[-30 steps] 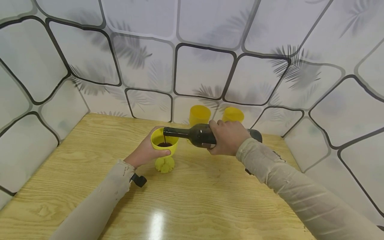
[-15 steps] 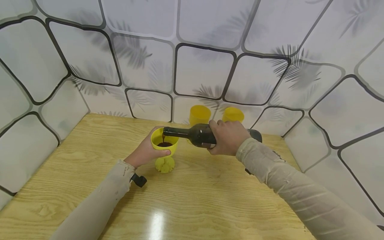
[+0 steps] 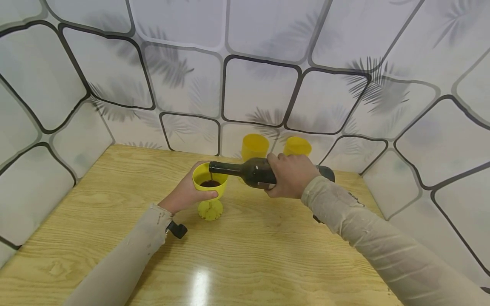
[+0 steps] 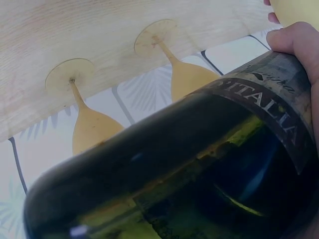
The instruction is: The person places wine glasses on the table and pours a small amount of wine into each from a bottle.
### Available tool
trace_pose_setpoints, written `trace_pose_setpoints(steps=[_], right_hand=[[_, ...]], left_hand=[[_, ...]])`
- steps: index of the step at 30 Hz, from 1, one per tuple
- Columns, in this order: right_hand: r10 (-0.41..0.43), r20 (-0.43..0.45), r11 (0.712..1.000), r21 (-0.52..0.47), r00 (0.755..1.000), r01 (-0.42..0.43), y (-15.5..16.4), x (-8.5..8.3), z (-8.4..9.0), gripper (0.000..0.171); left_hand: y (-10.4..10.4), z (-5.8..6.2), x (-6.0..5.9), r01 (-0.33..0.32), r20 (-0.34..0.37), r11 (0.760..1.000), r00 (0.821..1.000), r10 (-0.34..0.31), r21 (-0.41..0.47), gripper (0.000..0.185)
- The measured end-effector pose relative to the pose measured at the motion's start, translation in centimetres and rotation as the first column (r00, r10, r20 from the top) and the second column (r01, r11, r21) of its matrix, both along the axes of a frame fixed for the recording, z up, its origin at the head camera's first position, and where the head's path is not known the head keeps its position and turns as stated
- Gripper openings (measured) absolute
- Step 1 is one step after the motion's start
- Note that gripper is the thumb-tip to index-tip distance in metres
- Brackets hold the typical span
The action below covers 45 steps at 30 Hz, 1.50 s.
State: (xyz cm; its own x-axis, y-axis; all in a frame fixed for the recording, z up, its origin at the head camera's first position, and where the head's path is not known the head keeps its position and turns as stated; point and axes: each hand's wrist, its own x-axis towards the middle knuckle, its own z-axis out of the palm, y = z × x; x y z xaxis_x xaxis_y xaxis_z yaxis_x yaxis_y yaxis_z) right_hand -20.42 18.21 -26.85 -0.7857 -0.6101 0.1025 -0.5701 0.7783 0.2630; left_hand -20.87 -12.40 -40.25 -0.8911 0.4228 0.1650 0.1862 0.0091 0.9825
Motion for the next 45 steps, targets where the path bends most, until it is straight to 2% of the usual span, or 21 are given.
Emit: trace_pose_setpoints(steps=[11,45], right_hand=[[-0.003,-0.004,1.000,0.006,1.000,0.003,0.02,0.09,0.03,0.064],[-0.012,0.004,1.000,0.007,1.000,0.012,-0.28,0.23,0.01,0.065]], left_hand=[[0.02,-0.09,-0.05,-0.013,-0.010,1.000,1.000,0.013,-0.019,0.087],[-0.08,-0.01,0.07,0.000,0.007,1.000,1.000,0.000,0.007,0.086]])
